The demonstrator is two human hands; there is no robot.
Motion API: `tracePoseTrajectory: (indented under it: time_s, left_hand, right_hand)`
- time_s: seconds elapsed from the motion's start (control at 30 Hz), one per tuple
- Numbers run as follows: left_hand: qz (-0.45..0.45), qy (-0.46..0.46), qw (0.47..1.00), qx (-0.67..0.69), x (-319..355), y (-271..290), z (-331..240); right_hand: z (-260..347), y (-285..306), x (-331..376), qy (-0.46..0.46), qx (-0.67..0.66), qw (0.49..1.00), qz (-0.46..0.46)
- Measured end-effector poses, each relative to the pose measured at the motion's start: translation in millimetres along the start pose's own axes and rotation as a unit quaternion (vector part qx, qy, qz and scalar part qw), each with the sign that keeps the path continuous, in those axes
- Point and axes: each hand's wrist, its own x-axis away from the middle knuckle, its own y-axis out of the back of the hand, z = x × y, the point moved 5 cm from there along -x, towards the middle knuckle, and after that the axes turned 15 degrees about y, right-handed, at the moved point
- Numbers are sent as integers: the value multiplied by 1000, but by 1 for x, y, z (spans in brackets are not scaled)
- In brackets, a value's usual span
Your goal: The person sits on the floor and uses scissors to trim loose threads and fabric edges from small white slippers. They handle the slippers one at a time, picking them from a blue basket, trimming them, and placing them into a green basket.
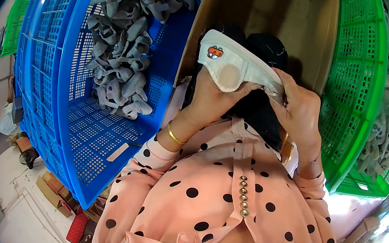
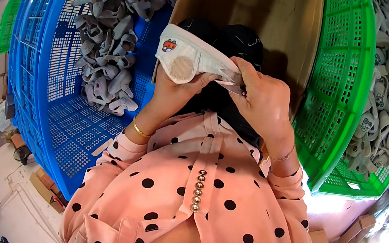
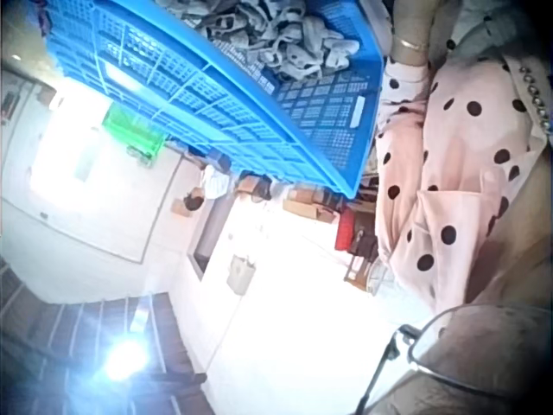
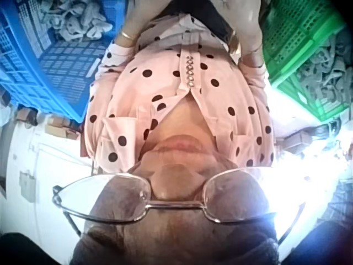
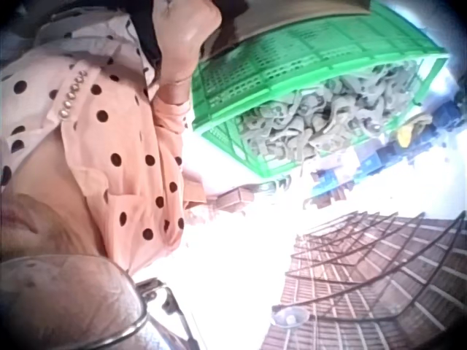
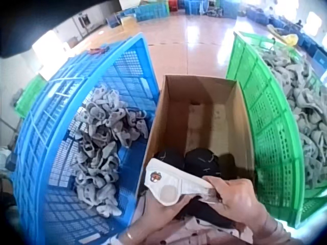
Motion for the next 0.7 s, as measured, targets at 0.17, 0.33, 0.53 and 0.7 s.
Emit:
tracePoseTrajectory:
  time_s: [0.17, 0.33, 0.53, 0.7]
  left_hand:
    - [-35, -70, 986, -147, -6, 8, -17]
    - [-83, -293, 927, -218, 4, -10, -53]
    - [-128, -413, 862, -263, 24, -16, -58]
    - [-141, -437, 843, -281, 32, -4, -58]
  right_hand:
    - [-17, -3, 12, -125, -91, 985, -81]
    - [-30, -40, 17, -235, -522, 789, -226]
    - [-22, -59, 24, -213, -649, 688, -244]
    - [-19, -59, 22, -184, -637, 719, -209]
